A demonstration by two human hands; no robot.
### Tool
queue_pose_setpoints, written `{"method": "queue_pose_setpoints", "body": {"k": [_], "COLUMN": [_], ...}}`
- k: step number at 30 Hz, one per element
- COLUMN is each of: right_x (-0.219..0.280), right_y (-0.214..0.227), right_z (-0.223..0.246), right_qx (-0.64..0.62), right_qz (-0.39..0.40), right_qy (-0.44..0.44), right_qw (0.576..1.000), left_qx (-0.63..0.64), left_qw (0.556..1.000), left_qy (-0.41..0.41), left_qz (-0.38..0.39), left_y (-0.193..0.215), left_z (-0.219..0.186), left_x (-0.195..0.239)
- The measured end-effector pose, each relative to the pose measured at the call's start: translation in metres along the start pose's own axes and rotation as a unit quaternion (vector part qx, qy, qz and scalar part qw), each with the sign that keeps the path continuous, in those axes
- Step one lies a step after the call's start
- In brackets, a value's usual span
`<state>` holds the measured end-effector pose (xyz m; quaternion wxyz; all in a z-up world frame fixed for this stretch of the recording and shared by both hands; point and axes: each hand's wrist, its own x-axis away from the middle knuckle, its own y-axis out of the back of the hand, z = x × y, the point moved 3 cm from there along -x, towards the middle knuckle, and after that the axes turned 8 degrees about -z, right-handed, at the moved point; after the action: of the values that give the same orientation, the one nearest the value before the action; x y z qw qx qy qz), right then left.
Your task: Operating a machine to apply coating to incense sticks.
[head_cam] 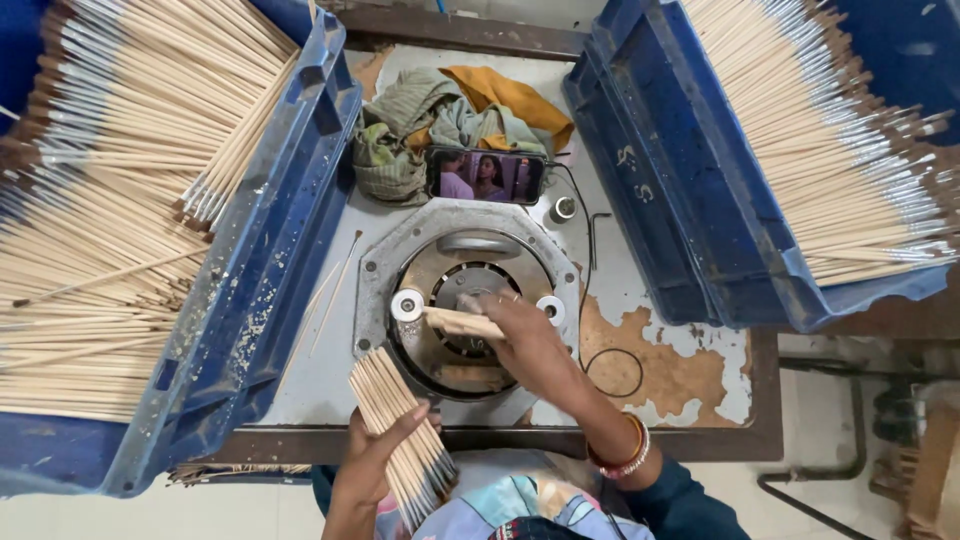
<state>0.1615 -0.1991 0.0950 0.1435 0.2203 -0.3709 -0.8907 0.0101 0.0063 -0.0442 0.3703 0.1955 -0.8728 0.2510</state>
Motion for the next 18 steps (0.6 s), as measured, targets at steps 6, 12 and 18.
{"method": "queue_pose_setpoints", "body": {"k": [6, 12, 18], "right_x": [0.018, 0.021, 0.002], "right_y": [-0.003, 0.043, 0.024], "right_z": [0.03, 0.022, -0.019], "right_qx": [-0.142, -0.119, 0.032], "right_qz": [0.232, 0.14, -0.051], "right_qy": [-0.041, 0.016, -0.031], "right_qw": [0.961, 0.983, 0.998], "left_qx": [-0.195, -0.08, 0.019], "left_qw": [0.958, 0.991, 0.998], "left_qy": [-0.148, -0.066, -0.054], "left_qz": [0.149, 0.08, -0.005], "left_y": [-0.021, -0.02, -0.011], "left_z": [-0.014, -0.007, -0.01], "left_x": [0.007, -0.007, -0.012]}}
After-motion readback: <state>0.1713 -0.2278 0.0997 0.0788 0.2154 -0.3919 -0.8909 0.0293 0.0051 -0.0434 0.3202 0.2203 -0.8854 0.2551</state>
